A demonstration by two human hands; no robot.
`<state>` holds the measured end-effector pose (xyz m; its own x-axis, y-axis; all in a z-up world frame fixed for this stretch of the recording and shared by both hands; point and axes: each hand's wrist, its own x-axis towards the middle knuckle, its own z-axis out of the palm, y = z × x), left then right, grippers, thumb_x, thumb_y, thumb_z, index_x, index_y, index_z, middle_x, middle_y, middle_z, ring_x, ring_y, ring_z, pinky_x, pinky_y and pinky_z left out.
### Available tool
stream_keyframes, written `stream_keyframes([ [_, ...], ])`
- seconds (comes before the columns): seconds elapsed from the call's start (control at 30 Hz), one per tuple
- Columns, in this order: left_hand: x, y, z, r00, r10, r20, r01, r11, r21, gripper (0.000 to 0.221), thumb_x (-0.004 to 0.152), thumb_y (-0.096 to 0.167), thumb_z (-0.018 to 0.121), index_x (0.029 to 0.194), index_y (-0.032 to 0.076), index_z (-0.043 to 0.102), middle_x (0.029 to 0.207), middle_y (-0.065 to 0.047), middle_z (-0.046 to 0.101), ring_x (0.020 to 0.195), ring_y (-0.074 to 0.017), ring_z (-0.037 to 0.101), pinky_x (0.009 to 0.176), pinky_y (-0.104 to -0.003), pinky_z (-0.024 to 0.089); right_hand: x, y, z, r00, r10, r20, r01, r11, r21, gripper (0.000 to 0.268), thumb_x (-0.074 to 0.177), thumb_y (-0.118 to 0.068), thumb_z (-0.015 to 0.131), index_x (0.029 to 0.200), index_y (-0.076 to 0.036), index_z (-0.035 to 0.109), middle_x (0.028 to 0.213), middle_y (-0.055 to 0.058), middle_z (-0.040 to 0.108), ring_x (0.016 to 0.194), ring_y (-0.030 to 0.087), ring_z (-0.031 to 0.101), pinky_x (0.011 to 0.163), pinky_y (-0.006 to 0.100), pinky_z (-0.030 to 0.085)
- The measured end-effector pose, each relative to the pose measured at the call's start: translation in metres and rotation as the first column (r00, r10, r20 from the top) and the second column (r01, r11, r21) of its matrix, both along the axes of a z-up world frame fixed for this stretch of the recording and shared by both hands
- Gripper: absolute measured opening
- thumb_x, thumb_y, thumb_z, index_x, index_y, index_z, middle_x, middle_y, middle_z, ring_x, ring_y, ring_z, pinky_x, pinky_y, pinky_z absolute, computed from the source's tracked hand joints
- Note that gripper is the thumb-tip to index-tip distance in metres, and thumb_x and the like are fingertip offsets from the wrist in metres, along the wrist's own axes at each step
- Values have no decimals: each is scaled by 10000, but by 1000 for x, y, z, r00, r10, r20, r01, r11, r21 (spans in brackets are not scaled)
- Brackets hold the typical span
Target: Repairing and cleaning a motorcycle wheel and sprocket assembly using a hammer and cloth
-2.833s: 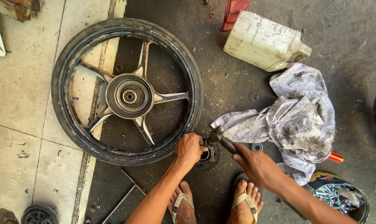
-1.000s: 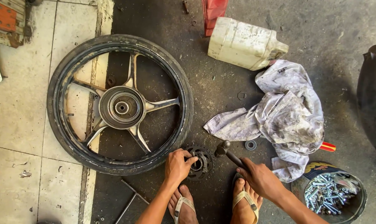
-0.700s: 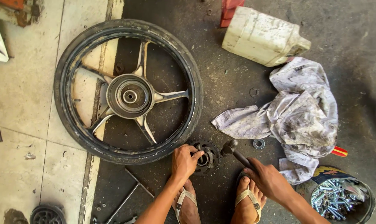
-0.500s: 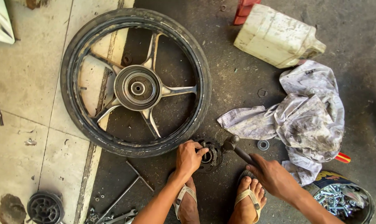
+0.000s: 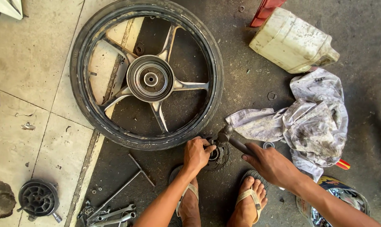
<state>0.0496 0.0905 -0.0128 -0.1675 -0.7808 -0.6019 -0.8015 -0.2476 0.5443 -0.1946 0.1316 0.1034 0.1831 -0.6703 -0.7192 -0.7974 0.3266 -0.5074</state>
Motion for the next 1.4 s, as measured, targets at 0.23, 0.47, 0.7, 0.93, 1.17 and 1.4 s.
stream_keyframes([
  [0.23,7,-8,21,994,-49,-100,47,999,-22,237,800,233,818,898,18,794,916,-191,753,979,-406,722,813,-458,587,-2,27,26,962,-254,101,263,961,-88,318,976,-376,587,1119,-95,627,801,272,753,806,486,753,678,564,588],
  [0.47,10,-7,-12,996,-64,-68,62,997,-41,276,806,258,824,960,30,797,971,-193,768,1026,-410,718,836,-460,594,-3,65,47,925,-347,154,372,911,-181,329,979,-350,589,1171,-89,644,885,285,749,884,490,745,717,575,582],
  [0.7,6,-5,4,996,-48,-68,45,998,-49,280,786,280,834,938,48,805,949,-211,771,1023,-418,718,828,-475,601,-9,45,75,970,-242,35,245,957,-155,365,994,-431,540,1157,-112,606,890,262,759,876,482,751,740,589,590],
  [0.93,7,-1,9,991,14,-131,-20,999,-40,249,772,236,861,889,26,797,920,-208,758,970,-411,725,787,-456,614,-9,-20,17,997,75,-25,-77,995,-61,310,1036,-382,462,1088,-100,579,840,215,740,817,436,756,751,552,585],
  [1.17,7,-3,10,991,2,-131,-4,1000,-12,219,756,235,868,823,41,791,891,-175,751,939,-384,733,794,-419,606,18,-49,-3,988,71,140,-80,995,54,255,1089,-261,419,1057,-43,548,700,143,661,580,305,681,595,421,593],
  [1.4,10,-6,14,992,-18,-122,17,1000,-4,218,778,242,860,848,48,789,886,-170,733,950,-382,722,804,-418,601,14,-80,12,944,-326,-43,300,907,-296,303,1009,-415,528,1140,-145,565,809,236,738,841,480,727,748,598,567],
])
